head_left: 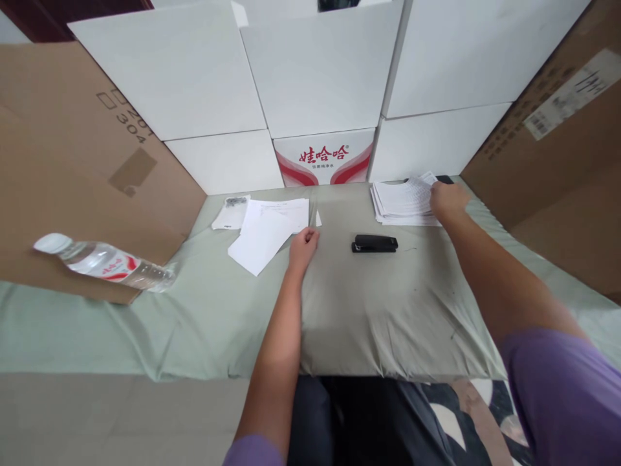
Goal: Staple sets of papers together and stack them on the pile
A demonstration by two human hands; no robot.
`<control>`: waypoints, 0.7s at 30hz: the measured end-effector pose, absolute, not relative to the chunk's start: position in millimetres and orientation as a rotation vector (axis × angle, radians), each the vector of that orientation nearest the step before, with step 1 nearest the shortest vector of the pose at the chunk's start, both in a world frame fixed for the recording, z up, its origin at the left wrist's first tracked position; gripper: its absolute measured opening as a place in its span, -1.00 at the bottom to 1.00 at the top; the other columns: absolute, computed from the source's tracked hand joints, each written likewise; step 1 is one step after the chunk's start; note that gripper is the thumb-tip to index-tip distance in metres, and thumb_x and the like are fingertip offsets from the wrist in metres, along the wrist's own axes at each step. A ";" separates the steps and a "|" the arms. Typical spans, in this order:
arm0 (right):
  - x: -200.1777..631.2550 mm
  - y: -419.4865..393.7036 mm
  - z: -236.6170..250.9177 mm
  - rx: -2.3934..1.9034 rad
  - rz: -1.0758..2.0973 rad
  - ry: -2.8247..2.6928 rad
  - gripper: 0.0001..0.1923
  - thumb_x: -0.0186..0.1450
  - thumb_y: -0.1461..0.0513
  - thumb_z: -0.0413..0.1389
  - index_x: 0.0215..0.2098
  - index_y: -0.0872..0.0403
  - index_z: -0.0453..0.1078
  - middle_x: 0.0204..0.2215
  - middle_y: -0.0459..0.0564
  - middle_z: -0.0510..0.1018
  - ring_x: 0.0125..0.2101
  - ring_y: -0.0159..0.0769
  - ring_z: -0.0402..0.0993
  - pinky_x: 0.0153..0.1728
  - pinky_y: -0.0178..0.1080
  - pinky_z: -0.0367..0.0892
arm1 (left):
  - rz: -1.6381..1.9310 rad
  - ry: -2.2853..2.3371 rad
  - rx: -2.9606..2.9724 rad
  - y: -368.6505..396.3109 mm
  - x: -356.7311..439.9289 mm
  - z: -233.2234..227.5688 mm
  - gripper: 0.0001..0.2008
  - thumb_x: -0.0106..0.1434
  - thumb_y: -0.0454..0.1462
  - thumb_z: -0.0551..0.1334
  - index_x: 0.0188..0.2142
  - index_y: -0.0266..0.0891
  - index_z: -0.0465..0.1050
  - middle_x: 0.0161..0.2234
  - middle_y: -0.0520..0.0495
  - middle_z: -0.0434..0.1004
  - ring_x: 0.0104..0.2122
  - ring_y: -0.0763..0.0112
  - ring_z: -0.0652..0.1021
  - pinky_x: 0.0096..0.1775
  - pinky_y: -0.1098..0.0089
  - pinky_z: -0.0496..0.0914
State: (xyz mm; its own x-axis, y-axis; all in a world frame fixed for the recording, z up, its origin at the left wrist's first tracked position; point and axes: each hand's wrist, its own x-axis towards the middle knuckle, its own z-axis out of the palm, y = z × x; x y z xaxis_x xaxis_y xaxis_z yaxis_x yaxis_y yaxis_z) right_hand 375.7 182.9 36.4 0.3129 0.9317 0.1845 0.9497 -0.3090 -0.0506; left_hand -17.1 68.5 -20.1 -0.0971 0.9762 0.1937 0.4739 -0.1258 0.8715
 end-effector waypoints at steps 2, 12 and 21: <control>371.6 178.7 36.7 -2.412 -0.226 -1.692 -0.65 0.46 0.27 -0.08 0.03 0.28 0.45 -0.06 0.45 0.48 0.06 -0.02 0.29 -0.10 -0.03 0.12 | 1.165 1.594 1.620 68.6 -16.3 -20.5 -0.77 0.30 -0.17 0.14 -0.47 -0.18 0.33 -0.62 0.09 0.31 -0.55 0.43 0.35 -0.40 0.40 0.19; 287.8 100.5 66.5 -1.878 -0.297 -1.472 -0.41 0.38 0.08 -0.01 0.31 0.10 0.07 0.18 0.31 0.22 0.16 0.11 0.10 0.08 0.12 0.05 | 1.172 2.475 1.547 60.0 -56.1 -6.2 -0.69 0.25 -0.15 0.21 -0.02 -0.14 0.40 -0.03 -0.23 0.50 0.06 0.05 0.45 0.07 0.07 0.28; 109.5 -15.7 24.7 -1.145 0.533 -1.656 -0.73 0.35 0.10 -0.01 -0.03 -0.01 0.36 -0.19 0.06 0.51 -0.23 -0.14 0.40 -0.12 -0.08 0.25 | 0.746 2.422 1.684 62.1 -68.7 -25.6 -0.28 0.25 -0.06 0.21 0.35 -0.15 0.10 0.40 -0.34 0.03 0.39 -0.07 0.05 0.26 -0.22 0.01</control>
